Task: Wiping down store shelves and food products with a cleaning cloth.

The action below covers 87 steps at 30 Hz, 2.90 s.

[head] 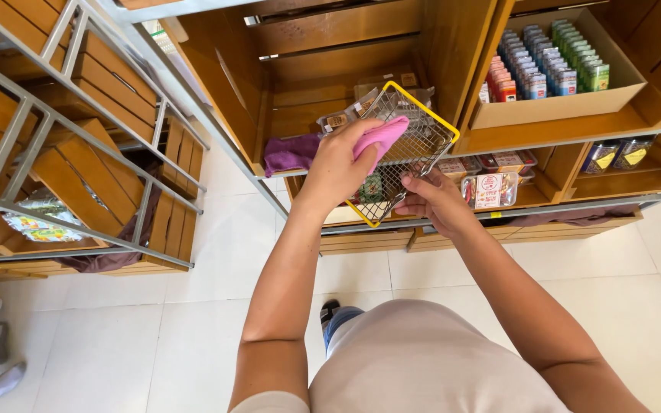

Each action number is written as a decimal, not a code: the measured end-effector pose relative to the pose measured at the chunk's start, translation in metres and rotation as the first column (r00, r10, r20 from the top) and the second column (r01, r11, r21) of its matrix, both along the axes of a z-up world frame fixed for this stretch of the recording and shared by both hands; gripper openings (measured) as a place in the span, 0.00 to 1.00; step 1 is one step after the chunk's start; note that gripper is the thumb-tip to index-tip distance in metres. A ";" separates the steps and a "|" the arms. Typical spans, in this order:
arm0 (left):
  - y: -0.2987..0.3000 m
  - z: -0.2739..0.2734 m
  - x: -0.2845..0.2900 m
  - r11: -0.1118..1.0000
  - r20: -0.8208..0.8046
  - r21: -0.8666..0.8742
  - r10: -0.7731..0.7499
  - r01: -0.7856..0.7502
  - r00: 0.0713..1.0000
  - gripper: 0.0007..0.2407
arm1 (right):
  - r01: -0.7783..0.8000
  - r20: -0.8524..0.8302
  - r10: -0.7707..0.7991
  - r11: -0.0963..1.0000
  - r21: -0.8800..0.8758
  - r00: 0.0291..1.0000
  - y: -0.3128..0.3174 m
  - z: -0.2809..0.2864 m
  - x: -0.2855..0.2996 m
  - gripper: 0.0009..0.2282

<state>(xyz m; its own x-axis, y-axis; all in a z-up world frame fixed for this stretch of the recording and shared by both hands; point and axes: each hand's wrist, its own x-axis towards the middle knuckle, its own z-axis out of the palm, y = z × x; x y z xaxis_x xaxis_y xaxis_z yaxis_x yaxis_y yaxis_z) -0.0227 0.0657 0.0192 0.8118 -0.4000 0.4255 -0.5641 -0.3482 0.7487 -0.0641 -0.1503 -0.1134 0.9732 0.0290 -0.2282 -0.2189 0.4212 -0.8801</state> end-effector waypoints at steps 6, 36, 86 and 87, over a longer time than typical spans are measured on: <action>0.054 -0.020 0.015 0.918 -0.009 -0.356 0.183 -0.174 0.983 0.11 | -0.018 -0.002 0.018 0.997 0.072 1.000 0.013 -0.005 0.006 0.21; 0.029 -0.209 0.225 0.943 -0.114 -0.126 0.295 -0.308 0.949 0.11 | 0.328 -0.044 -0.326 0.940 0.090 0.945 0.083 -0.037 -0.002 0.17; 0.094 -0.201 0.132 0.692 0.089 0.430 0.607 -0.580 0.790 0.12 | -0.017 -0.131 0.047 0.976 0.217 0.990 -0.008 -0.060 -0.029 0.15; 0.096 -0.204 0.132 0.714 0.078 0.332 0.631 -0.617 0.772 0.13 | -0.006 -0.137 0.035 0.977 0.211 0.990 -0.008 -0.061 -0.028 0.15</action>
